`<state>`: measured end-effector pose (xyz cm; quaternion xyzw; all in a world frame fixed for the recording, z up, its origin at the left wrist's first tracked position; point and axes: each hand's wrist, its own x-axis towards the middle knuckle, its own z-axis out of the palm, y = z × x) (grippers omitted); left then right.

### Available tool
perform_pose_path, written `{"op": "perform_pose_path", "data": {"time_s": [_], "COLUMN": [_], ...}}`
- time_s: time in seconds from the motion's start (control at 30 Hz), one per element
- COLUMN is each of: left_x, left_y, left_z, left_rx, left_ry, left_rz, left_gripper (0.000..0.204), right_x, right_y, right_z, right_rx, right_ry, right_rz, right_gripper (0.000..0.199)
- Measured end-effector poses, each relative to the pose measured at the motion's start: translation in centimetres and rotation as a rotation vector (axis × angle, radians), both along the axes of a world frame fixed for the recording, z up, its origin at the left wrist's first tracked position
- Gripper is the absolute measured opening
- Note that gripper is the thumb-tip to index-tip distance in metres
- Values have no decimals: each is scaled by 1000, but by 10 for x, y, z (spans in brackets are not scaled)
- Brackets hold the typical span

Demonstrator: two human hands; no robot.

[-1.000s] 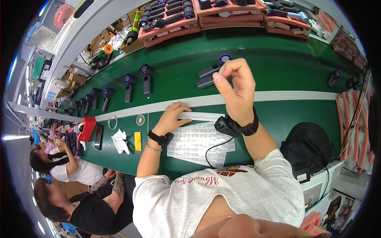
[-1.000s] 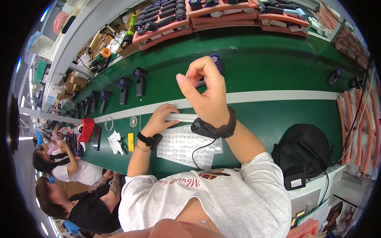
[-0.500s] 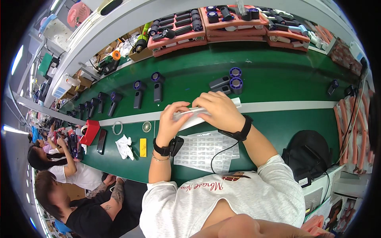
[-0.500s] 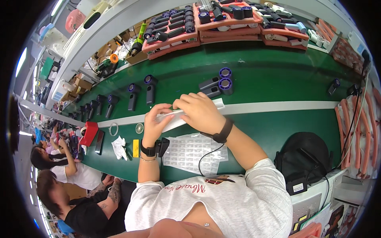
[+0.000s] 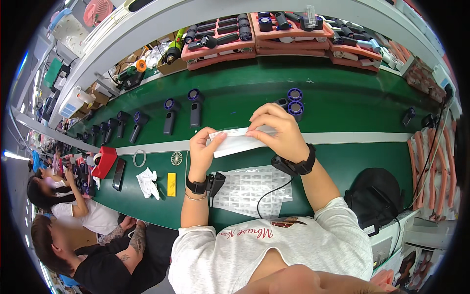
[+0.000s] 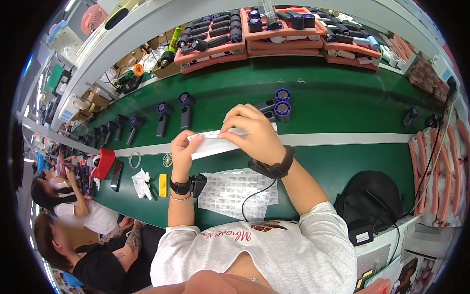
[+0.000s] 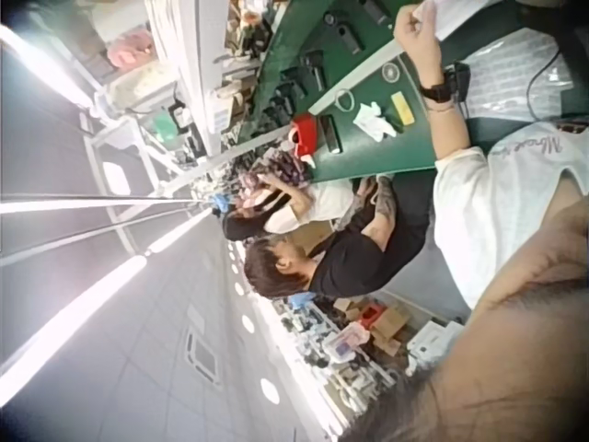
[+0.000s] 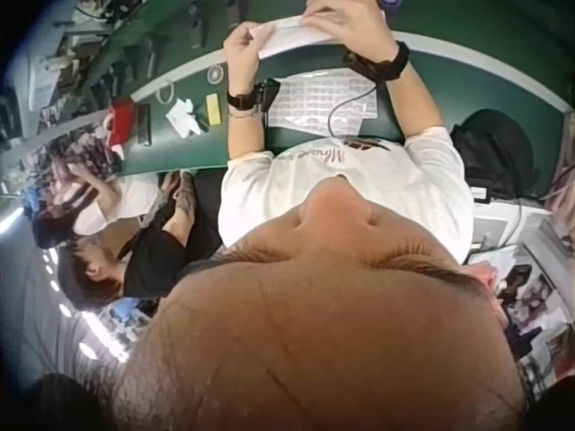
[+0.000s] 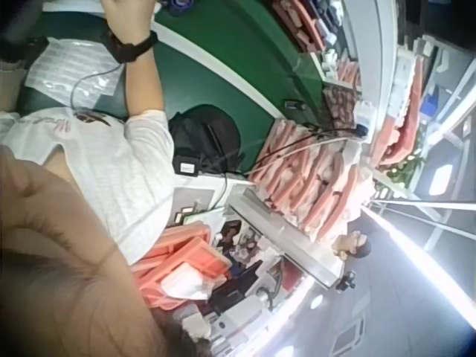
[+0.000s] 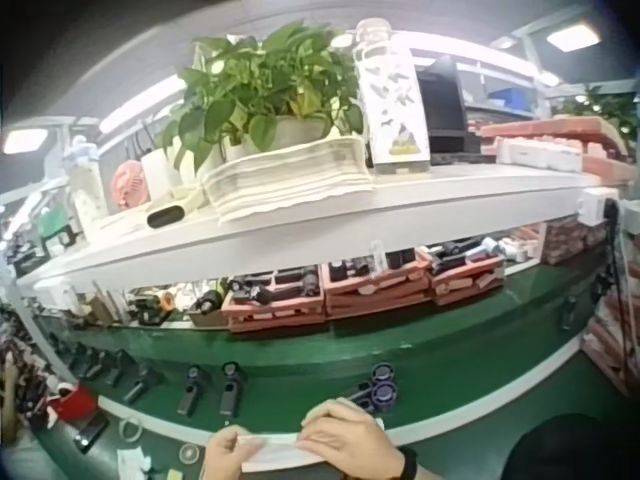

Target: Applying small white stickers or labels to purple hand fans at a manual assembly station.

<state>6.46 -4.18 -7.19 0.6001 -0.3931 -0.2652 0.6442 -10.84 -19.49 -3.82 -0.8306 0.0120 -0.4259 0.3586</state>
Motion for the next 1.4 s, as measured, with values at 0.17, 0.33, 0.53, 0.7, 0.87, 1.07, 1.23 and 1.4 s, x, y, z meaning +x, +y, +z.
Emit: {"op": "perform_pose_path", "data": {"time_s": [0.17, 0.33, 0.53, 0.7, 0.87, 1.07, 1.23, 1.4], "left_x": [-17, -19, -6, 26, 128, 172, 142, 143], "left_y": [-4, -5, -2, 3, -4, -59, -108, -120], "left_z": [0, -5, -20, -47, -59, -49, -63, -72], "left_rx": [61, 32, 279, 361, 580, 978, 1031, 730], "left_ry": [-246, -279, -210, -497, -1008, -626, -766, -647], "left_rz": [8, -24, -85, -125, 441, 633, 539, 395], "left_gripper": [13, 14, 17, 25, 47, 67, 70, 63], "right_x": [4, -1, -6, -11, -11, -17, -19, -4], "right_y": [3, 4, -1, -5, -4, -4, -5, 0], "right_z": [0, -1, 5, 10, 12, 13, 13, 10], "right_rx": [9, -6, 70, 130, 138, 143, 182, 275], "right_ry": [3, 144, 91, -8, -40, -40, -42, -291], "right_rz": [30, 90, 63, 45, 16, -2, 7, -137], "right_gripper": [23, 32, 39, 47, 51, 50, 58, 78]}}
